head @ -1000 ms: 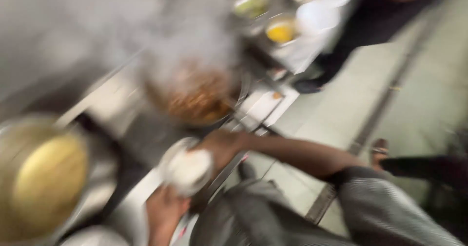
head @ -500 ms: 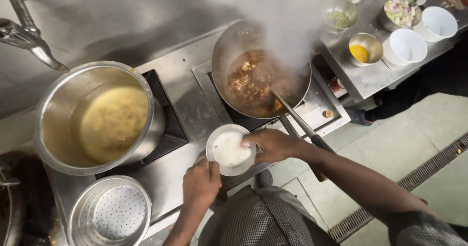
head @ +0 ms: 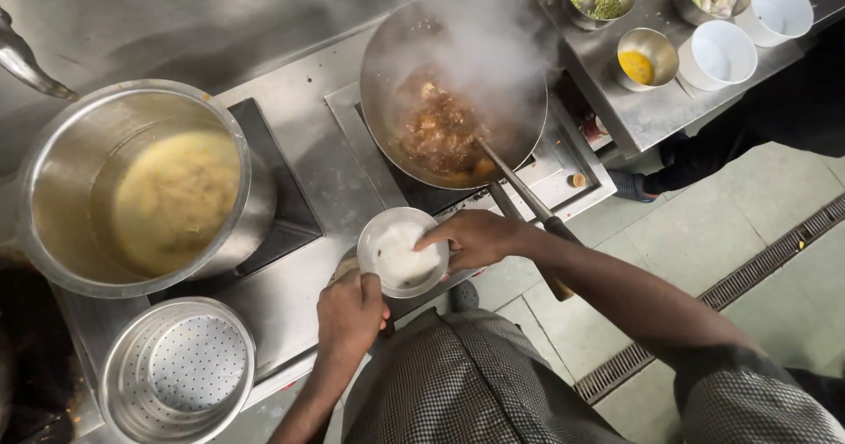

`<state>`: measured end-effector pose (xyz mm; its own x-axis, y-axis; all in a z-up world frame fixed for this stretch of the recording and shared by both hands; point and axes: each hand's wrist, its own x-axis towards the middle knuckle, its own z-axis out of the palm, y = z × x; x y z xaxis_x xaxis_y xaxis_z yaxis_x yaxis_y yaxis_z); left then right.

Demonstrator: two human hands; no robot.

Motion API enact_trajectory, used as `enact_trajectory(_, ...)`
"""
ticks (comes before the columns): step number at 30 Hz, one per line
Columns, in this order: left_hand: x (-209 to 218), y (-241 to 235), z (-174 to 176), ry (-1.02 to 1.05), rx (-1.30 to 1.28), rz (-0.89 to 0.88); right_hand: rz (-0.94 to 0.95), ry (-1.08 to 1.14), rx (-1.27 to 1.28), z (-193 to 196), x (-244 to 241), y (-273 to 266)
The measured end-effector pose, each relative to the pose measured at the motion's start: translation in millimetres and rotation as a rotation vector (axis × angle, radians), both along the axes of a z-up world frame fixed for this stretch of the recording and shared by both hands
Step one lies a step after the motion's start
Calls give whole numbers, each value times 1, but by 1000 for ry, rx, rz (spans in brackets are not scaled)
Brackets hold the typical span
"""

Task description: The person pours liquid from a white bowl into a steaming wok on a gas burner, then stirs the simmering sauce with a long metal ladle. They ladle the cooked sauce into bowls on the prep table, carry the wok to a basin of liquid, and finally reach for chopped ingredients on the table.

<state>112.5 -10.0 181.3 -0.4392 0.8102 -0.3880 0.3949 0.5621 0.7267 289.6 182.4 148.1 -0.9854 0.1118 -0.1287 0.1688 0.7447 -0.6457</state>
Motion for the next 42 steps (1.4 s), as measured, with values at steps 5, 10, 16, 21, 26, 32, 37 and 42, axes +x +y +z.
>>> enact_trajectory(5,-3,-3,-7,95,18,-23,-50,-115,-135,-21,8,-3)
enact_trajectory(10,-8,-5,-11,189,68,-46,-166,-216,-325,-5,2,-11)
enact_trajectory(16,-8,-1,-4,177,-31,-78,-124,128,68,-3,1,-17)
enact_trajectory(21,-13,4,10,73,-189,37,-101,-25,164,9,4,-23)
enact_trajectory(26,-25,4,-2,224,-50,-2,-70,-141,-96,40,3,-17)
enact_trajectory(32,-21,13,-7,174,-67,-47,-136,29,99,24,15,1)
enact_trajectory(37,-15,29,2,61,-141,34,-226,130,-3,43,26,19)
enact_trajectory(42,-18,50,1,87,-125,76,-535,303,-115,35,89,57)
